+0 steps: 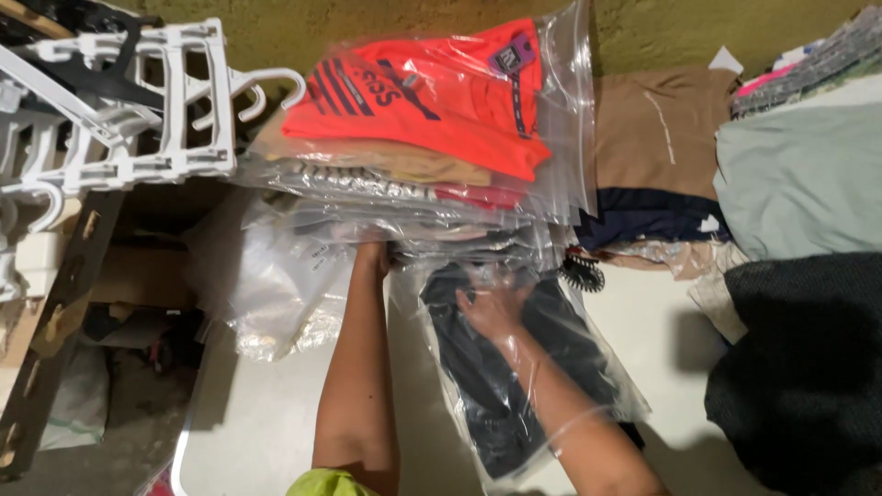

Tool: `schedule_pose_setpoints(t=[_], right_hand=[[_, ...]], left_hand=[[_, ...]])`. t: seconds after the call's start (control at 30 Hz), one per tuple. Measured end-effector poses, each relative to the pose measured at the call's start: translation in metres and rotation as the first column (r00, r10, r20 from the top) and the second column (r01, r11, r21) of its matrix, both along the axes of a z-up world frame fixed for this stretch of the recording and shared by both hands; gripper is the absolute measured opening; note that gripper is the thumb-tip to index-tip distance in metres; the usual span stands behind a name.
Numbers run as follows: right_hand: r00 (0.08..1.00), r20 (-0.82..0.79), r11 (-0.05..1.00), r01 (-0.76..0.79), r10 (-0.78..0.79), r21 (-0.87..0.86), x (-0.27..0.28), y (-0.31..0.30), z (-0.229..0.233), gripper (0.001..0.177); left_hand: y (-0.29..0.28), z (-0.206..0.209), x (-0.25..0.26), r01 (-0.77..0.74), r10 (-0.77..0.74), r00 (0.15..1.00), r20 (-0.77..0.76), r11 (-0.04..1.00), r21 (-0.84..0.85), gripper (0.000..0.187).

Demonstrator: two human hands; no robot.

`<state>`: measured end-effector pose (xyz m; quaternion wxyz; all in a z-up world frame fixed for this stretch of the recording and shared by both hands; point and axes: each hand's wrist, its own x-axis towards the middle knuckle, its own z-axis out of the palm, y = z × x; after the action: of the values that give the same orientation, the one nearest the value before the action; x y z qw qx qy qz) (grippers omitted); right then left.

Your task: Folding various shirts and placing them into clear plastic bags for storage or retail display.

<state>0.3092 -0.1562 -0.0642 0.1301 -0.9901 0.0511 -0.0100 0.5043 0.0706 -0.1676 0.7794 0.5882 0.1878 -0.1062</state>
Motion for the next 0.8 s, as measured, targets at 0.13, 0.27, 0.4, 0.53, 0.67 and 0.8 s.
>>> schedule_pose_setpoints(t=[0.13,0.27,0.4,0.53,0.67,0.8], right_hand=[[0.998,-0.070,1.000,0.007,-0.009,-0.023,-0.001,-0.003,-0.001,0.066],[0.998,-0.061,0.999,-0.011,0.014,0.044,-0.016,-0.007,0.021,0.072],[0.993,0.065,0.994,-0.100,0.097,0.043,-0.042,-0.006,0.012,0.074],[0.962,0.093,0.966,-0.259,0.257,0.011,-0.071,0.019,0.014,0.073],[0.940,0.064,0.940,-0.327,0.334,-0.101,-0.083,0.038,-0.020,0.060],[0.922,0.116,0.910,-0.334,0.370,-0.246,-0.080,0.037,-0.038,0.081]], left_hand=[[0.002,-0.009,-0.019,-0.033,0.025,0.994,0.102,0.997,0.068,0.043],[-0.005,0.008,-0.055,-0.111,0.048,0.968,0.246,0.962,0.248,0.052],[-0.031,0.095,-0.148,-0.229,0.093,0.969,0.227,0.674,0.702,0.075],[-0.052,0.103,-0.212,-0.238,0.067,0.967,0.244,0.572,0.785,0.083],[-0.066,0.133,-0.263,-0.165,0.067,0.985,0.162,0.662,0.731,0.102],[-0.072,0.146,-0.290,-0.143,0.022,0.985,0.172,0.663,0.735,0.114]])
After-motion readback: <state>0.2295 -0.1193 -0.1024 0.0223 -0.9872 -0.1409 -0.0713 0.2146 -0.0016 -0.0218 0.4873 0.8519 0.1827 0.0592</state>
